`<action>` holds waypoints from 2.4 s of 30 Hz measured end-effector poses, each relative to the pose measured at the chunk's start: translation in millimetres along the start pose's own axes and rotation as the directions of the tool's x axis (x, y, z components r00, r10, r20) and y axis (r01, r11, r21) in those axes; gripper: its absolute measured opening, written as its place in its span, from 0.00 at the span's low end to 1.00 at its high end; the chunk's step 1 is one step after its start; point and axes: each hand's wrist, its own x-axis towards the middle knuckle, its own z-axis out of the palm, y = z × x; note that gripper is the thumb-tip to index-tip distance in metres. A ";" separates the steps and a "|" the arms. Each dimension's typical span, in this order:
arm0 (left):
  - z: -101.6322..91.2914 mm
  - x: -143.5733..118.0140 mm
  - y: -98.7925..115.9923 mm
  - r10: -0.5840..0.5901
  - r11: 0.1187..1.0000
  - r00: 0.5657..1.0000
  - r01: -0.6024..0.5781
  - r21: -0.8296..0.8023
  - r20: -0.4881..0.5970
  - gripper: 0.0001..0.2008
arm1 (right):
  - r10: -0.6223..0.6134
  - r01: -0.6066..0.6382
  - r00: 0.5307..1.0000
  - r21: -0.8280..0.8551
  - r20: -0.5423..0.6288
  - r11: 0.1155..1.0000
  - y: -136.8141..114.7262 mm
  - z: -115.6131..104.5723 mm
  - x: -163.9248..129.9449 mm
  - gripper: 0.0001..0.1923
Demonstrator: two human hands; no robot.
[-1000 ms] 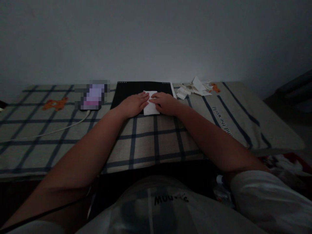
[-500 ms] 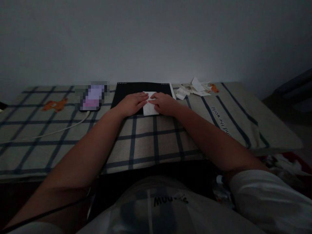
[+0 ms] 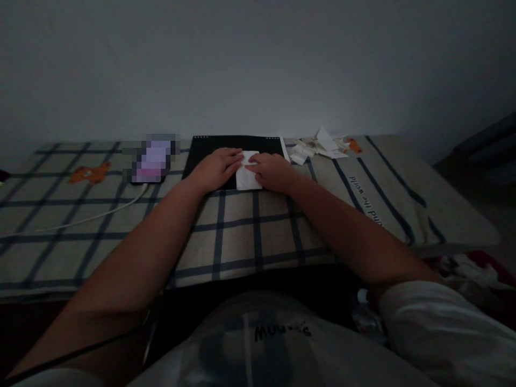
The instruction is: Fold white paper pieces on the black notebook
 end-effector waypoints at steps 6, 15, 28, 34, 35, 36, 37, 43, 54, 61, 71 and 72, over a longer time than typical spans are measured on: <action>2.5 0.4 -1.4 0.007 1.000 0.999 -0.007 0.012 0.034 0.32 | 0.027 -0.027 0.999 0.003 -0.018 1.000 4.3 3.0 2.1 0.28; 7.0 4.2 -9.7 0.025 0.999 0.995 -0.028 0.026 0.099 0.30 | 0.034 -0.034 0.999 -0.001 0.001 0.999 7.9 6.2 4.3 0.29; 4.0 4.8 0.1 -0.028 0.995 0.989 0.014 0.097 0.146 0.29 | 0.024 -0.024 0.999 0.005 -0.029 1.000 8.3 9.2 4.9 0.27; 2.3 2.7 4.3 -0.036 0.988 0.991 0.017 0.151 0.126 0.32 | 0.022 -0.022 1.000 -0.012 -0.020 1.000 8.8 8.9 5.7 0.27; 1.5 2.5 5.1 -0.029 0.987 0.991 0.009 0.161 0.128 0.32 | 0.024 -0.024 1.000 -0.014 -0.010 1.000 8.6 8.0 5.6 0.27; 0.7 2.3 5.8 -0.023 0.986 0.991 0.001 0.167 0.133 0.33 | 0.025 -0.025 1.000 -0.014 -0.001 1.000 8.4 7.1 5.4 0.27; -0.2 2.2 6.5 -0.019 0.985 0.990 -0.005 0.173 0.139 0.33 | 0.024 -0.024 1.000 -0.012 0.006 1.000 8.2 6.2 5.2 0.27; -5.4 2.3 11.3 -0.086 0.976 0.980 0.047 0.215 0.180 0.34 | 0.026 -0.026 1.000 0.010 -0.005 1.000 6.8 4.6 4.7 0.27; -10.7 15.5 13.9 -0.219 0.957 0.958 0.174 0.232 0.184 0.31 | 0.004 -0.004 1.000 0.047 -0.001 0.999 11.8 8.3 7.5 0.26; -7.7 13.8 10.6 -0.191 0.963 0.968 0.153 0.222 0.161 0.32 | -0.002 0.003 1.000 0.056 -0.028 0.998 13.7 13.4 9.3 0.27; -9.6 12.0 -8.3 -0.153 0.977 0.955 0.108 0.182 0.255 0.40 | -0.016 0.017 1.000 0.049 -0.016 0.999 15.0 11.1 8.9 0.27; -9.8 11.4 -9.2 -0.145 0.979 0.955 0.101 0.177 0.258 0.41 | -0.012 0.013 1.000 0.052 -0.016 0.999 14.6 10.8 9.0 0.27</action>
